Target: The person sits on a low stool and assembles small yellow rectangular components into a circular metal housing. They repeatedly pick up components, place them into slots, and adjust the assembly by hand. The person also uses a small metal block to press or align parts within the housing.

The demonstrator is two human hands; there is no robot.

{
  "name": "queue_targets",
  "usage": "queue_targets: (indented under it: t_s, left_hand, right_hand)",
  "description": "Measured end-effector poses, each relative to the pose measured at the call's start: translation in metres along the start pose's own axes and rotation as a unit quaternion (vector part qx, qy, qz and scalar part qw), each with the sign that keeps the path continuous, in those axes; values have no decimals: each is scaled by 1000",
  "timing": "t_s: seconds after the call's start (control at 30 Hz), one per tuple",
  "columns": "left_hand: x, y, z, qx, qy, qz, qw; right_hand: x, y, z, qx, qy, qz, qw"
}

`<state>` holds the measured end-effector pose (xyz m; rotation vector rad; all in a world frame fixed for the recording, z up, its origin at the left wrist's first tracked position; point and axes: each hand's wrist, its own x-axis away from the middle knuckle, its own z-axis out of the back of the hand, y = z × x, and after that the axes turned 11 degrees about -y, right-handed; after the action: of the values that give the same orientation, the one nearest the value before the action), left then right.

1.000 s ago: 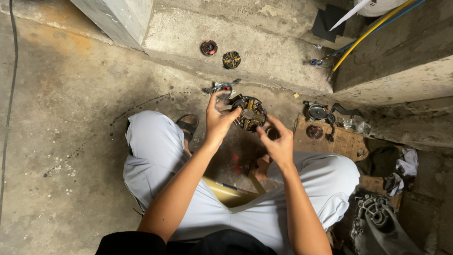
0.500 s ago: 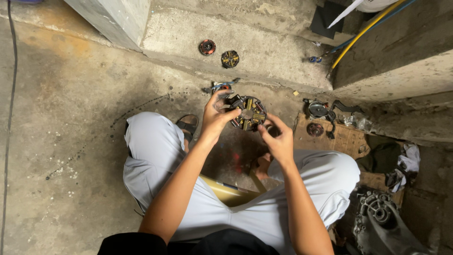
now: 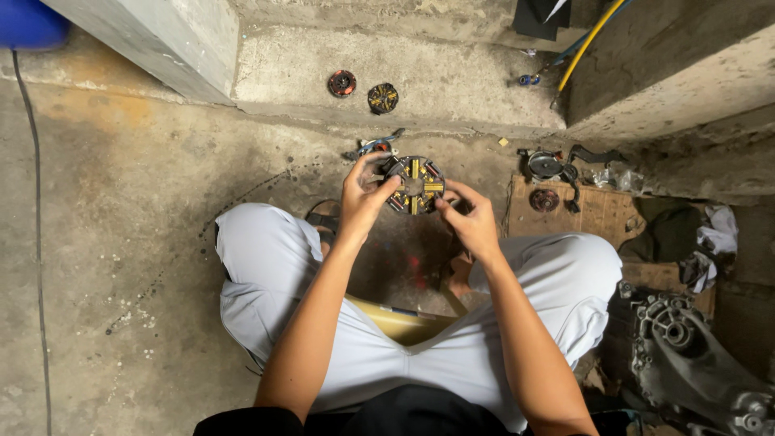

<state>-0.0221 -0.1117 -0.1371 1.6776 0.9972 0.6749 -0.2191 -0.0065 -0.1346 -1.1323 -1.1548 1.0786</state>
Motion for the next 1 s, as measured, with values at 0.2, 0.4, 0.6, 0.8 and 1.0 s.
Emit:
queue_targets:
  t_s: [0.2,0.4,0.6,0.8,1.0]
  left_hand:
    - [-4,-10,0,-26,-9,68,997]
    - [3,0,-2,-30,-37,32,998]
    - [1,12,-5,-77,-48,-56,994]
    - [12,24,-20,-398,52,-169,900]
    - [18,32,-34,-464,39,-207,861]
  right_hand:
    - [-3,7,3,-18,-9,10,1000]
    - [-1,11,4,-149,-46,-42,987]
    - [-2,9,1,-166,-70,-42,983]
    - [-2,13,-11,-101,-26,-14,994]
    - [-4,18,-10,-105,-7,-8,994]
